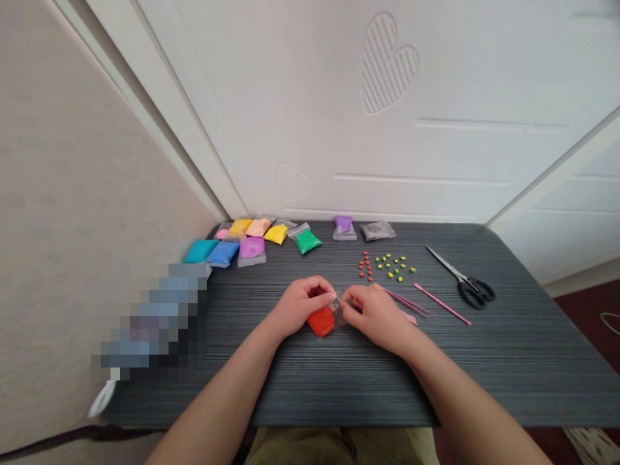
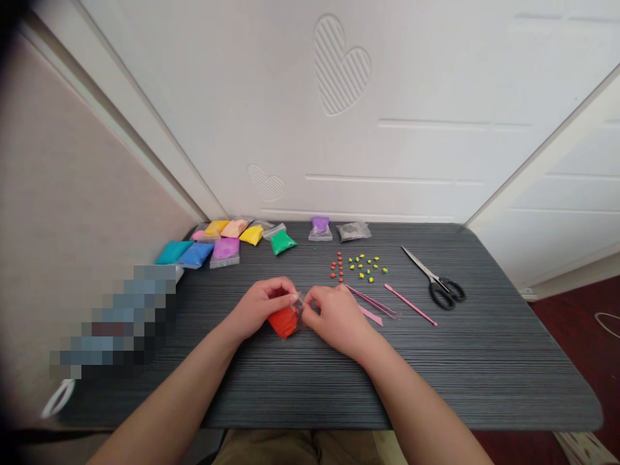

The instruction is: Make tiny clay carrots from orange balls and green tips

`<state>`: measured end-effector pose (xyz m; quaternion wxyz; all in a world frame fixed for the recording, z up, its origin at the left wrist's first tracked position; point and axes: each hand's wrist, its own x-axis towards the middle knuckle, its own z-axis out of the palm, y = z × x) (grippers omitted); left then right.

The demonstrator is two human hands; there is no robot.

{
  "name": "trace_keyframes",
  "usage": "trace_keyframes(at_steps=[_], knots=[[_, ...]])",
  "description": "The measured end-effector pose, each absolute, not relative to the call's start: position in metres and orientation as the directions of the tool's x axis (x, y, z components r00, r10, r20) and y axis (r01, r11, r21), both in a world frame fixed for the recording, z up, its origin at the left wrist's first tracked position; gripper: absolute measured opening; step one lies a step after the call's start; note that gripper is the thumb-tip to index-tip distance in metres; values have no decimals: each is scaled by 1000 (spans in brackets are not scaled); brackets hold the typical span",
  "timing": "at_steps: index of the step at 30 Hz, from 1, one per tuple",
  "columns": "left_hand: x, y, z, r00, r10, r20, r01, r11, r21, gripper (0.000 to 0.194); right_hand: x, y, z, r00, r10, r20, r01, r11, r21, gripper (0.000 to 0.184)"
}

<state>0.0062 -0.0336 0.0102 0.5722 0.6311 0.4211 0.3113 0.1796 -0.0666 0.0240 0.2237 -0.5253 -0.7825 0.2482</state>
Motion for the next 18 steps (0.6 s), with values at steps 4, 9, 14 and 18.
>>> trace_keyframes(at_steps=[4,9,14,18], knots=[[4,-33,9,437,897,-73,170,-2,986,14,181,-67,25,-353,933,71,729,322,-605,13],[4,-33,10,409,911,-50,159,-17,987,16,181,-68,26,-343,937,66,748,315,-585,13],[5,-31,10,384,922,-42,193,-35,981,16,182,-67,26,-342,938,50,751,305,-586,14],[3,-30,8,346,937,-49,179,-15,984,16,184,-67,26,-343,939,38,749,298,-591,13]])
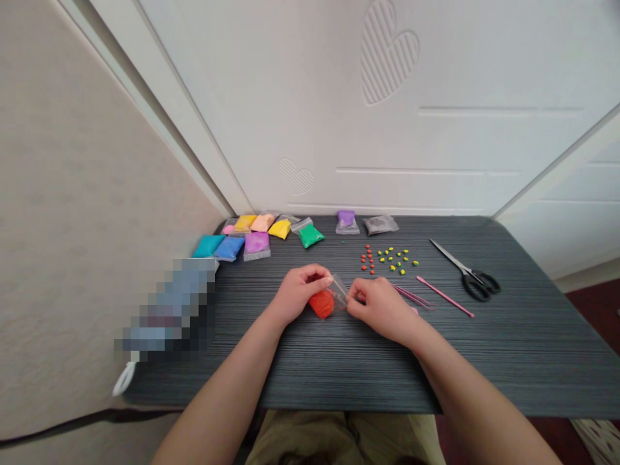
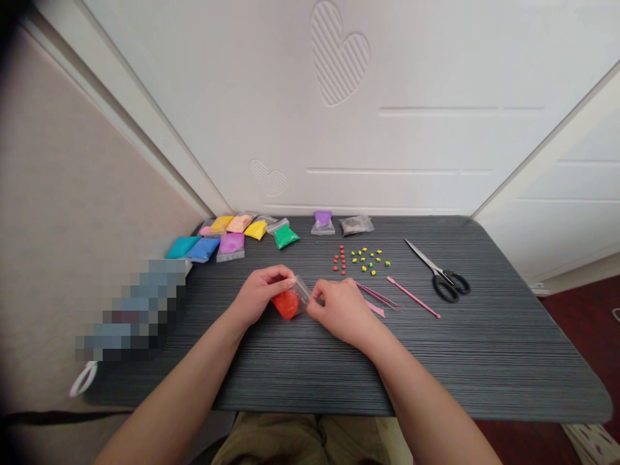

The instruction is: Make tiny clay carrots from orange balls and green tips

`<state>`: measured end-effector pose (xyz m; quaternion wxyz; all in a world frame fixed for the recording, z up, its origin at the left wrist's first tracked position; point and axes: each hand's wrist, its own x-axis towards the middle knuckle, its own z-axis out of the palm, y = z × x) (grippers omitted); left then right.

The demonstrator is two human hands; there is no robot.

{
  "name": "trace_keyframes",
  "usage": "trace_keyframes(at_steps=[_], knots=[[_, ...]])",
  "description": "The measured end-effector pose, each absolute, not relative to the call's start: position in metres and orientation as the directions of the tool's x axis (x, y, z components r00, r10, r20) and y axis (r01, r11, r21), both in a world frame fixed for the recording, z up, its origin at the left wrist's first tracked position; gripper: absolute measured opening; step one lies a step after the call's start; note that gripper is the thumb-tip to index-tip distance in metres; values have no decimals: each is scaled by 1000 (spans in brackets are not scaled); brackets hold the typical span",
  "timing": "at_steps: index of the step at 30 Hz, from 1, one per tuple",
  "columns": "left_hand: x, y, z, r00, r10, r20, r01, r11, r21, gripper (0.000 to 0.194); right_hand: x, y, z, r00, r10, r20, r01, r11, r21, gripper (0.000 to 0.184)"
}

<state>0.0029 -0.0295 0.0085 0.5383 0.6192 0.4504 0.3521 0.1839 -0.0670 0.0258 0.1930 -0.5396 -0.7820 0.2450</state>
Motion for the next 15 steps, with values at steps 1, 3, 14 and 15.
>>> trace_keyframes(at_steps=[1,3,14,15], knots=[[3,-29,8,337,940,-53,167,-4,986,16,184,-67,26,-344,938,34,749,296,-593,13],[2,-29,8,322,945,-57,135,14,991,14,185,-67,26,-346,938,27,749,293,-594,14],[-2,-19,6,51,997,-55,-244,66,967,16,186,-67,22,-368,929,25,702,296,-648,24],[-6,-16,6,-4,999,-40,-269,37,962,16,185,-67,23,-372,928,28,684,294,-667,22]])
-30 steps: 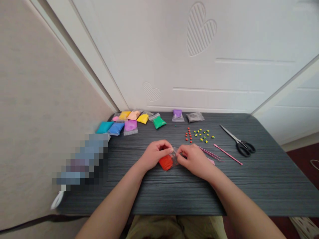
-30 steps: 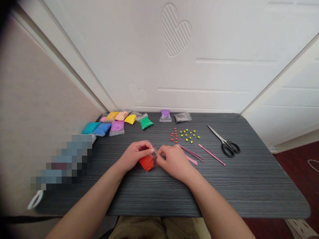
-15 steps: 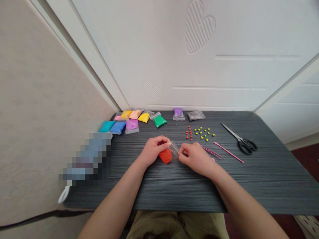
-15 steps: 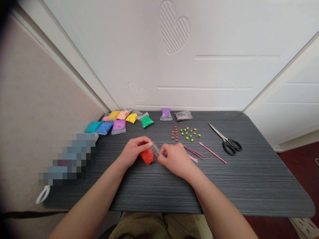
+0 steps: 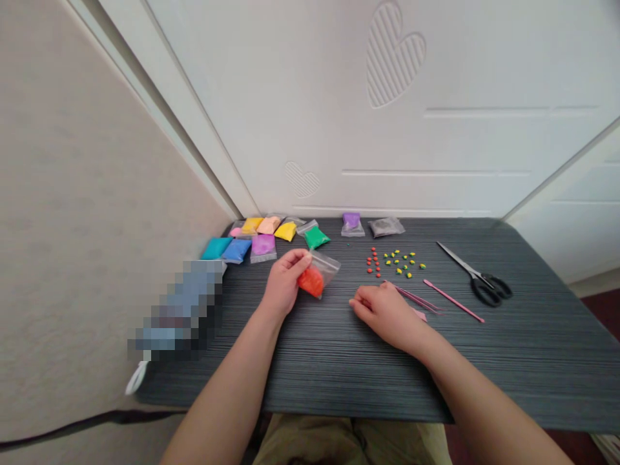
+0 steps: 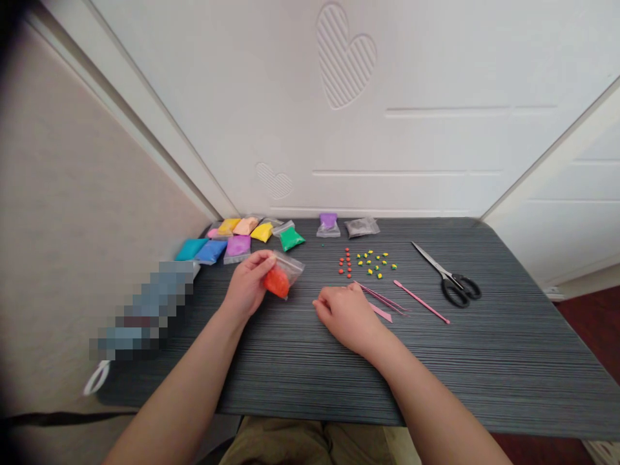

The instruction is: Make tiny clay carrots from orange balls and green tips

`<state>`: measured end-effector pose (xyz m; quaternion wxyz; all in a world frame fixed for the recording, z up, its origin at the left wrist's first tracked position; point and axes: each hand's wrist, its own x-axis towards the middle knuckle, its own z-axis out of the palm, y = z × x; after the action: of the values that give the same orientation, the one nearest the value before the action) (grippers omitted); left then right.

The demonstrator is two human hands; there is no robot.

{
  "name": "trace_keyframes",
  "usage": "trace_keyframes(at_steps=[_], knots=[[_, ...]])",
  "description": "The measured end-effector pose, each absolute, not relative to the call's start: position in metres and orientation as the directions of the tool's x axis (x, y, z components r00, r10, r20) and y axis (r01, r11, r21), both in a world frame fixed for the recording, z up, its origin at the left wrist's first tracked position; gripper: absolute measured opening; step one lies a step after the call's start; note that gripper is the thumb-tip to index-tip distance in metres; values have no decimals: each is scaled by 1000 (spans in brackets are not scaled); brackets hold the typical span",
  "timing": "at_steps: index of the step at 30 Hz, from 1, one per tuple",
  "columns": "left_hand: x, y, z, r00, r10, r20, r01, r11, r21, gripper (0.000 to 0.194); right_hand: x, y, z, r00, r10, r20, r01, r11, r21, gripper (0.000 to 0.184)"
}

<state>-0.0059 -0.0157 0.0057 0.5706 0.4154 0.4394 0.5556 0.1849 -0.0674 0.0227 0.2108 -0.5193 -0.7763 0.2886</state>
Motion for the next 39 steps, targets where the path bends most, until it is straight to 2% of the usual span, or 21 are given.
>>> trace_keyframes(at_steps=[3,4,6,8,10,14,19,23,31,36,39], knots=[[-18,-5,3,-151,988,-8,-299,-38,954,18,184,-68,26,-355,934,31,607,256,-752,19],[-22,-2,1,-202,979,-2,-302,-60,951,20,183,-69,27,-328,944,13,509,188,-840,19],[-29,3,-6,-318,948,7,-300,-107,948,21,183,-69,27,-272,960,-62,155,-20,-988,20],[-35,9,-13,-451,893,15,-281,-157,947,22,183,-67,25,-255,957,-138,-197,-192,-961,20],[-41,13,-20,-561,827,23,-253,-198,947,22,183,-64,23,-254,954,-162,-331,-243,-912,21],[-47,20,-28,-654,756,29,-212,-219,952,24,185,-61,22,-264,947,-181,-413,-281,-866,23],[-48,22,-30,-669,743,3,-200,-184,962,23,187,-64,26,-346,918,-196,-472,-350,-809,23],[-48,21,-30,-679,733,31,-158,-187,970,23,188,-65,30,-357,916,-181,-489,-349,-800,28],[-48,24,-29,-655,753,64,-110,-179,978,14,189,-63,33,-368,917,-154,-532,-344,-774,18],[-43,24,-27,-585,810,31,-184,-170,968,25,191,-64,31,-406,901,-153,-515,-364,-776,16],[-39,21,-24,-549,835,32,-193,-163,968,43,190,-66,31,-423,894,-150,-502,-369,-782,17]])
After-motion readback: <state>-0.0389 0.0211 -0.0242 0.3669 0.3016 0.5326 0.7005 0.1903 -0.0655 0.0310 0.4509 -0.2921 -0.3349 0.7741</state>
